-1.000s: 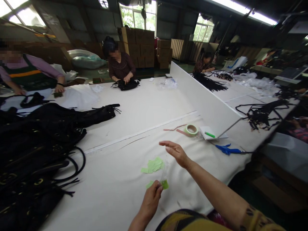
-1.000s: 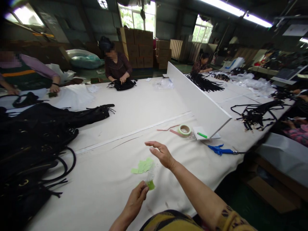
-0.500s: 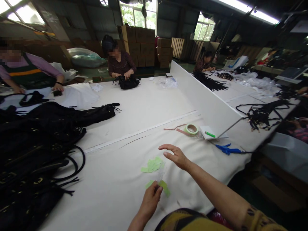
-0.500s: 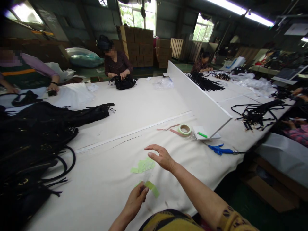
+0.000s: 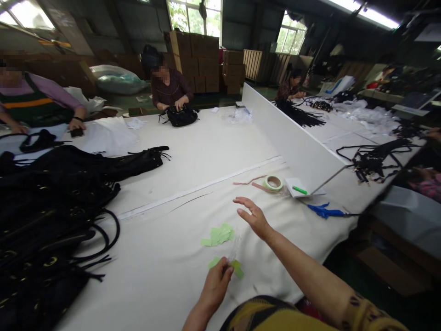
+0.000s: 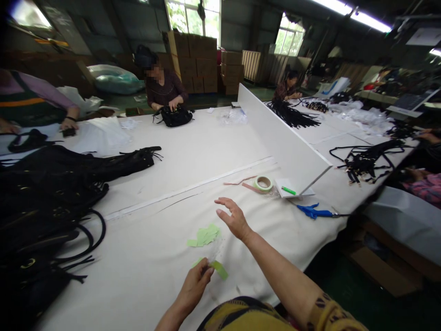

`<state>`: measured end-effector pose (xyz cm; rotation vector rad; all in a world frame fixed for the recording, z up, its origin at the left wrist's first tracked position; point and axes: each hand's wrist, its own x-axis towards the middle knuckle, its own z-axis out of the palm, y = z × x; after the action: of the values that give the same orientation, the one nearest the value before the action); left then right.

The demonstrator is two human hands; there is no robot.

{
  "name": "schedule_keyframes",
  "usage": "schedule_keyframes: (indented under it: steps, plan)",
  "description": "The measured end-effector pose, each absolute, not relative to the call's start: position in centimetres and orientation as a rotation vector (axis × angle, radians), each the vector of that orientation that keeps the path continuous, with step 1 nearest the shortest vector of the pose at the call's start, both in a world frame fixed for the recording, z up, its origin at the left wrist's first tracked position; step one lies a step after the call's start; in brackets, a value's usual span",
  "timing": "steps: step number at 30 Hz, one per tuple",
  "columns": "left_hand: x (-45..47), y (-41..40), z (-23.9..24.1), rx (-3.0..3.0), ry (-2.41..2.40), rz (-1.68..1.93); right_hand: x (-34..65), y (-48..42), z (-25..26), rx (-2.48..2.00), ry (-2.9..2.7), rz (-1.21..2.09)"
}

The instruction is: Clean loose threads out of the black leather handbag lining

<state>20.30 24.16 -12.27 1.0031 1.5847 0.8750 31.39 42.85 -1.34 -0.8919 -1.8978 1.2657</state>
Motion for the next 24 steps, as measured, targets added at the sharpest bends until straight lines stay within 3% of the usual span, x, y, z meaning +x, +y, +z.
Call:
schedule_keyframes:
  steps: [5, 15, 24]
  plan:
    - [20.7, 24.7, -12.1, 1.01, 1.572, 0.892, 30.8, 39.2, -2.0, -0.826, -2.008, 1.526]
    - [20.5, 24.6, -11.6, 1.006, 1.583, 0.895, 32.2, 40.5, 0.8, -0.695, -2.011, 1.14]
    - [20.7, 25.0, -11.4, 1.004, 1.581, 0.945, 31.3, 37.8, -0.6, -0.585, -2.264, 1.264]
